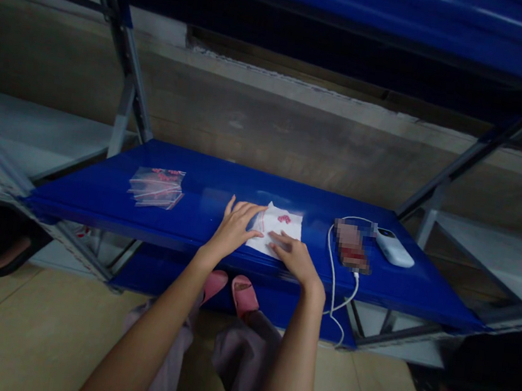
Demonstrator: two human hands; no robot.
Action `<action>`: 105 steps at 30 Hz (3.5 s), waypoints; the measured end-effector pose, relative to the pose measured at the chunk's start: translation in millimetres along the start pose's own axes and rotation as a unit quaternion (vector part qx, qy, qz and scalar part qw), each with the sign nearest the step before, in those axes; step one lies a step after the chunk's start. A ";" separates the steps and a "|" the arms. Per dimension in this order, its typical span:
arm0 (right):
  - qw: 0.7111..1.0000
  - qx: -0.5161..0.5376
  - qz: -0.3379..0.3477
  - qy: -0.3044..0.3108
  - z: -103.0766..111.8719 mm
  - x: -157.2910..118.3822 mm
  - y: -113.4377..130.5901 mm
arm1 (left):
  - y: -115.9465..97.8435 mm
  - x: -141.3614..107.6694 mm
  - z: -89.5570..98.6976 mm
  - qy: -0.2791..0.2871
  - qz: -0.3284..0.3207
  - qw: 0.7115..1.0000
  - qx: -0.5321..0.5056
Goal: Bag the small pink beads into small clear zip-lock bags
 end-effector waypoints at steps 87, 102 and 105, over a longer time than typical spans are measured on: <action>0.953 0.185 0.070 -0.228 43.9 23.8 5.3 | 7.1 0.0 -9.3 0.000 0.037 0.993 -0.108; 0.952 0.089 0.033 -0.291 40.3 25.1 -3.8 | 7.7 0.2 -11.2 -0.005 0.041 0.991 -0.126; 0.948 -0.065 -0.054 -0.306 42.3 20.0 -16.2 | 8.2 0.1 -11.4 -0.006 0.040 0.991 -0.131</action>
Point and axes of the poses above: each hand's wrist, its own x-axis towards the middle knuckle, its own z-axis out of the back of the hand, y = z × x, the point moved 9 cm from there along x, towards the middle knuckle, and after that the axes turned 2 degrees about -y, right-handed, at the moved point
